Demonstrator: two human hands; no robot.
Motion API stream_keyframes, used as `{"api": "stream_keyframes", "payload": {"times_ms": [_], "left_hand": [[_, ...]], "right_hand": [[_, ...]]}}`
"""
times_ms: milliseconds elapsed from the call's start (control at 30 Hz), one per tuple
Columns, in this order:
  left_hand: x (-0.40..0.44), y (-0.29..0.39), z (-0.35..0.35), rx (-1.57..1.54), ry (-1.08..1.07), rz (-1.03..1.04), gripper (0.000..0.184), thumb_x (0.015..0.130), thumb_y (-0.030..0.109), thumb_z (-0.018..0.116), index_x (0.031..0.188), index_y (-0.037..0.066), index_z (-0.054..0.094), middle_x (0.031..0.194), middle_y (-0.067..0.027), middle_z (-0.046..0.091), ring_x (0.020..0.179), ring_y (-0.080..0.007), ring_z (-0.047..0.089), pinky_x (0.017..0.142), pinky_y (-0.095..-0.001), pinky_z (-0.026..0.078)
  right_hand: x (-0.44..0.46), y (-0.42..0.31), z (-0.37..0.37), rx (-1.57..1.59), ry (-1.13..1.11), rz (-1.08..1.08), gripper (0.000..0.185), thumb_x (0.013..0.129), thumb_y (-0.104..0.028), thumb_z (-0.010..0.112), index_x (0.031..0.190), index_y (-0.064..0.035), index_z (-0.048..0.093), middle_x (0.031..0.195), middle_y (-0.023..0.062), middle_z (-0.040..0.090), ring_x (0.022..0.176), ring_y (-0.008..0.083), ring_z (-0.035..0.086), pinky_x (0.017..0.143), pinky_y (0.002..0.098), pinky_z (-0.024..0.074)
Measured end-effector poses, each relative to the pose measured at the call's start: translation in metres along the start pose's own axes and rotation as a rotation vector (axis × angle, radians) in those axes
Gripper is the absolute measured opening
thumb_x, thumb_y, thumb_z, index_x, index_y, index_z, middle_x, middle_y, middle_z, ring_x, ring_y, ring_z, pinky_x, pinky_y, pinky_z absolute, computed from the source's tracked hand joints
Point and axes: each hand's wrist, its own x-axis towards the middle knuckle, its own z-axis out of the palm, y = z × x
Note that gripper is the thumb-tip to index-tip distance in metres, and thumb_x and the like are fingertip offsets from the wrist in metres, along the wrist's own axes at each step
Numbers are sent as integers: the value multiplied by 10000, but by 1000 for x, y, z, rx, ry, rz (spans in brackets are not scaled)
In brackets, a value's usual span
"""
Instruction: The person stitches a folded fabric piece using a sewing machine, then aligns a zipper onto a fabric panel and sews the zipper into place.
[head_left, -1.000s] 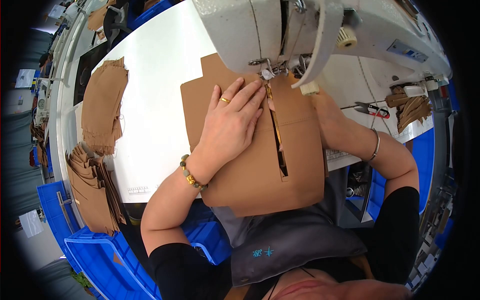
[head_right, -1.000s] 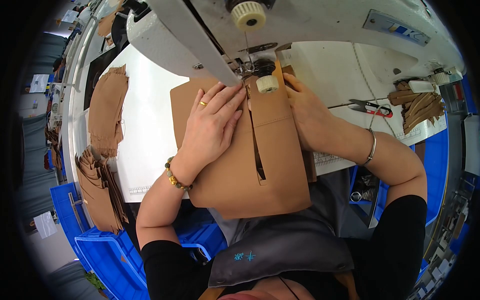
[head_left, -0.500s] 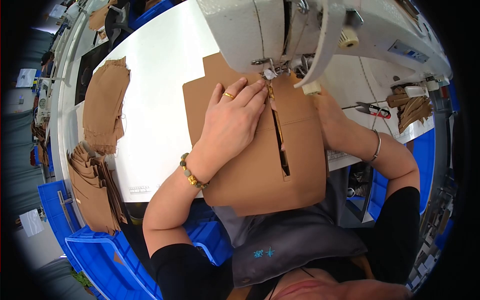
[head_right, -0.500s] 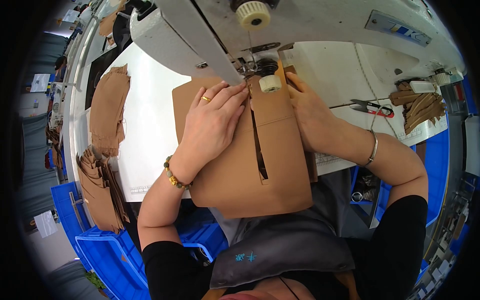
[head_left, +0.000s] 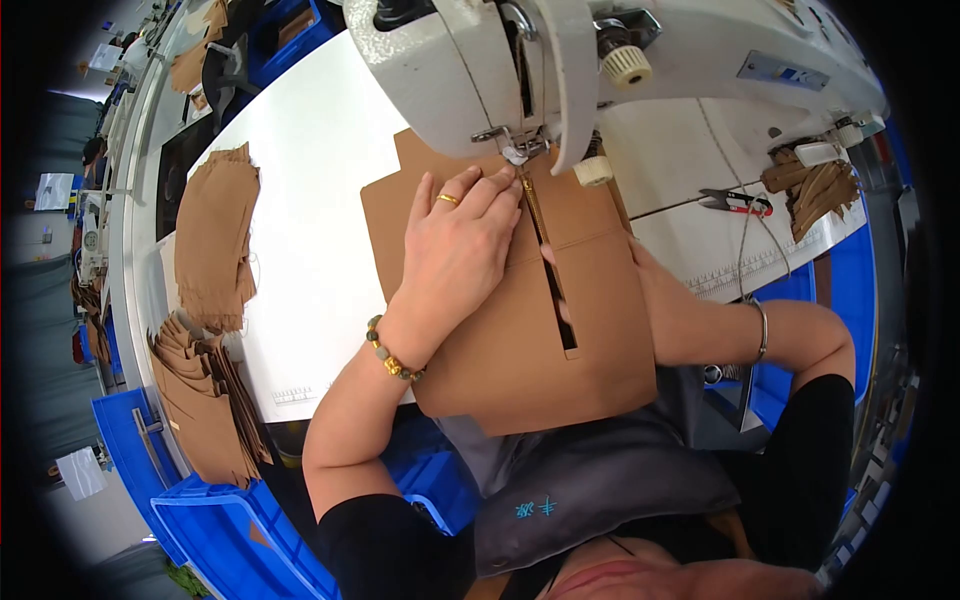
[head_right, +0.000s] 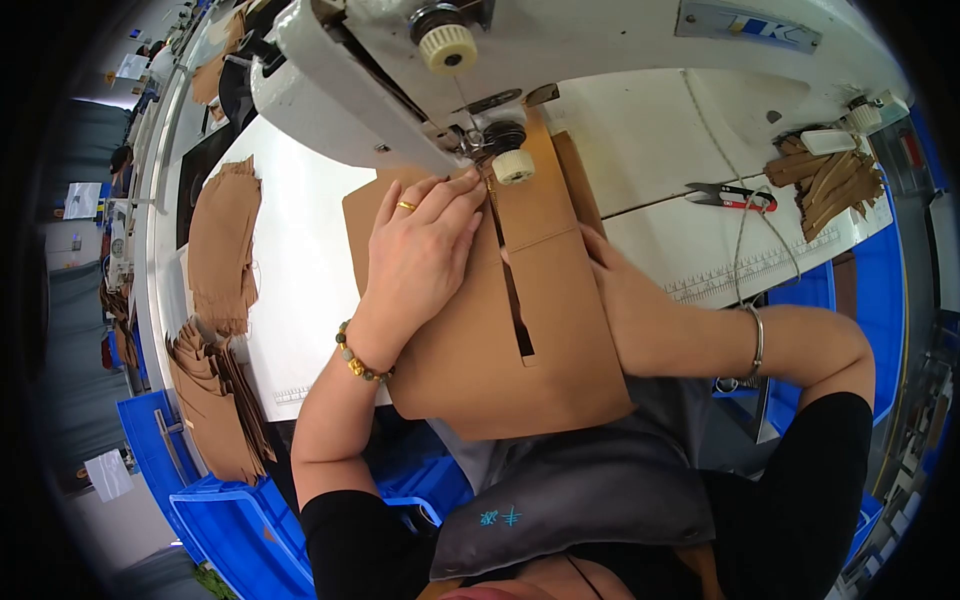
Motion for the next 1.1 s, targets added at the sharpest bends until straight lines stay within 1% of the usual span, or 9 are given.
{"api": "stream_keyframes", "payload": {"times_ms": [67,167,233,333,367,433,500,667,1100], "left_hand": [[-1,0,0,-2,3,-6,280,986,197,645,1249,118,697,1325,8,680,1242,-258,614,1104,-555,455],[-1,0,-1,-14,-2,-12,292,982,231,660,1250,123,698,1330,6,680,1266,-262,607,1107,-557,452],[-1,1,-1,-16,-2,-9,307,975,254,672,1251,122,699,1333,0,680,1271,-267,605,1109,-559,451],[-2,1,-1,-12,-1,-9,344,959,297,696,1253,119,701,1341,-12,680,1277,-277,604,1110,-563,449],[-2,1,0,-8,-1,-8,365,950,317,708,1255,117,701,1345,-18,679,1279,-282,604,1109,-565,449],[-2,2,-1,-7,-4,-5,382,943,329,716,1257,112,701,1342,-24,681,1278,-282,605,1105,-564,452],[-1,3,-3,2,-3,1,399,935,340,723,1259,107,701,1340,-30,684,1278,-283,606,1101,-563,454],[-3,2,-1,-14,-43,-18,438,936,357,717,1285,93,691,1357,-37,667,1303,-296,599,1077,-571,461],[-6,0,4,-132,-23,-49,481,921,373,738,1295,76,681,1398,-84,637,1328,-330,584,1053,-610,479]], "right_hand": [[-19,-16,-6,28,-39,-136,562,828,-226,618,1349,-16,634,1451,200,540,1439,385,422,1199,605,320],[-45,-38,-20,125,-99,-175,513,785,-225,630,1237,9,693,1370,198,603,1396,385,480,1189,602,343],[-64,-35,-19,199,-162,-449,280,770,-184,712,986,-6,717,1132,141,693,1103,338,663,1003,535,514],[-81,-33,-41,353,-20,-542,195,760,-160,796,812,-54,642,903,70,674,753,263,659,722,404,559],[-76,-29,-51,355,-21,-539,195,760,-160,796,812,-54,642,903,70,674,753,263,659,722,404,559],[-43,-9,-71,178,236,-370,272,761,-148,836,764,-72,575,791,41,600,570,227,552,534,337,471],[-5,3,-70,-65,292,-121,276,797,-228,826,787,-61,607,854,60,605,689,258,605,617,351,498],[64,38,-37,-226,308,-12,364,841,-371,786,875,-23,683,1019,126,612,1010,317,562,872,437,462],[69,57,-18,-85,272,7,445,838,-417,801,1084,-54,728,871,112,559,921,325,514,856,441,422]]}}
